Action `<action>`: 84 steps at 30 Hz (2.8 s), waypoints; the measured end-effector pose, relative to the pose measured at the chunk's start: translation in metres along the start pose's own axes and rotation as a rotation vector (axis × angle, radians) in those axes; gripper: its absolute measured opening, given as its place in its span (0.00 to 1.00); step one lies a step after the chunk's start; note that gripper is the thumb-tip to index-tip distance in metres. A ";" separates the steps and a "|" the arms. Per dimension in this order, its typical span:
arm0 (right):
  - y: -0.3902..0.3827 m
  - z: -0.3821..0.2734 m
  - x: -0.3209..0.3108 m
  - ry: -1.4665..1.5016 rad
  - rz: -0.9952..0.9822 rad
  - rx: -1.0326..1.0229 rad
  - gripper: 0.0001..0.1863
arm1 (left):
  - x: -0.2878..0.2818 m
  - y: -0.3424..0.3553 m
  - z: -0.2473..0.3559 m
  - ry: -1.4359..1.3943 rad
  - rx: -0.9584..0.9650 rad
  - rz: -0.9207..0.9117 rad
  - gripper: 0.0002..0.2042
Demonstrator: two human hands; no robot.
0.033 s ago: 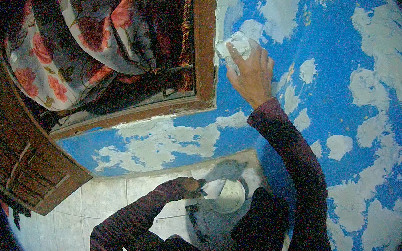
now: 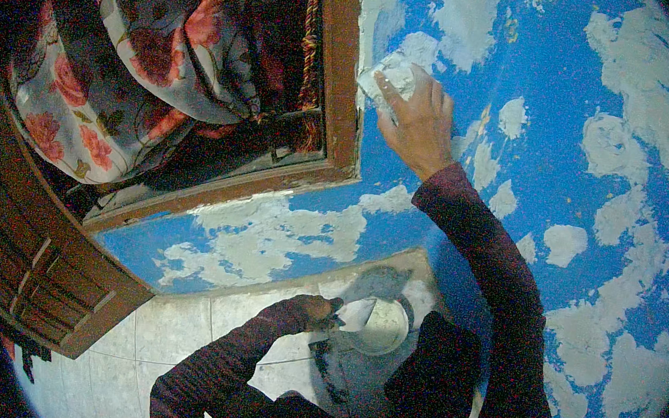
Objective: The person applies white filler to a blue wall using a putty knife and a small container. They repeatedly scoop filler and spread it over patches near a window with floral curtains.
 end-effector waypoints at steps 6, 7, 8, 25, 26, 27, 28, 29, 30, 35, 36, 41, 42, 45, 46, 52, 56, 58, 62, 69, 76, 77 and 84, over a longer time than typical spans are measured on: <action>-0.005 0.002 0.010 -0.068 0.002 -0.132 0.37 | 0.005 0.002 -0.009 -0.033 0.017 0.024 0.20; -0.004 0.002 0.011 -0.068 0.004 -0.156 0.37 | -0.002 -0.005 -0.002 -0.117 -0.028 -0.014 0.20; -0.005 0.002 0.011 -0.068 0.006 -0.180 0.37 | -0.002 -0.006 -0.001 -0.124 -0.047 -0.034 0.20; 0.004 -0.005 0.000 -0.076 -0.033 -0.107 0.33 | 0.003 0.000 -0.006 -0.037 -0.009 0.004 0.19; 0.004 -0.006 0.002 -0.086 -0.042 -0.104 0.33 | 0.003 -0.001 -0.006 -0.056 -0.031 -0.011 0.19; 0.004 -0.005 0.002 -0.104 -0.059 -0.087 0.33 | 0.003 -0.003 -0.006 -0.024 0.004 0.022 0.19; 0.001 -0.004 0.001 -0.124 -0.079 -0.069 0.33 | 0.003 -0.005 -0.006 0.008 0.042 0.053 0.19; -0.003 -0.001 0.000 -0.145 -0.099 -0.051 0.33 | 0.002 -0.006 -0.004 0.039 0.080 0.085 0.18; -0.006 0.001 0.000 -0.155 -0.120 -0.040 0.33 | 0.003 -0.006 -0.004 0.032 0.054 0.060 0.18; -0.007 0.003 -0.011 -0.092 -0.052 -0.057 0.31 | 0.002 -0.005 -0.003 0.047 0.010 0.014 0.18; -0.003 0.000 -0.012 -0.089 -0.041 -0.068 0.31 | 0.002 -0.005 -0.003 0.031 0.023 0.033 0.18; 0.013 -0.006 -0.012 -0.087 -0.018 -0.090 0.30 | -0.004 -0.008 0.005 0.018 0.047 0.070 0.18; 0.014 -0.006 -0.011 -0.102 -0.026 -0.082 0.31 | -0.004 -0.007 0.006 0.038 0.052 0.068 0.17; 0.013 -0.006 -0.005 -0.142 -0.078 -0.043 0.31 | -0.004 -0.008 0.004 0.063 0.043 0.061 0.16; 0.010 -0.004 -0.005 -0.163 -0.115 -0.018 0.32 | -0.005 -0.010 0.005 0.054 0.037 0.058 0.16; 0.002 0.007 -0.017 -0.103 -0.064 -0.109 0.34 | 0.003 -0.001 -0.005 -0.012 0.000 0.014 0.16; 0.032 0.015 -0.018 -0.014 0.029 -0.351 0.35 | 0.004 -0.001 -0.005 -0.010 0.027 0.026 0.16; 0.044 0.022 -0.015 -0.014 0.018 -0.399 0.37 | -0.002 -0.003 0.001 0.043 0.014 0.011 0.17; 0.055 0.030 -0.007 -0.052 -0.013 -0.418 0.38 | -0.005 -0.002 0.002 0.040 -0.040 -0.028 0.20; 0.051 0.023 -0.001 -0.120 0.020 -0.390 0.36 | 0.001 -0.002 -0.007 -0.141 -0.068 -0.016 0.20; 0.013 0.060 -0.018 -0.187 -0.008 -0.237 0.35 | 0.001 -0.007 -0.005 -0.058 -0.029 -0.029 0.17; 0.011 0.060 -0.022 -0.171 -0.021 -0.193 0.34 | 0.005 -0.006 -0.008 -0.089 -0.037 -0.036 0.17; 0.041 0.022 -0.014 0.016 0.041 -0.016 0.31 | 0.003 -0.001 -0.005 -0.079 0.025 0.040 0.16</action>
Point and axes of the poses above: each hand's wrist, its own y-axis towards the middle knuckle, its own x-axis out of the palm, z = x × y, the point moved 6 cm from there along y, towards the middle knuckle, and after that the axes turned 10 degrees about -z, right-handed, at the moved point
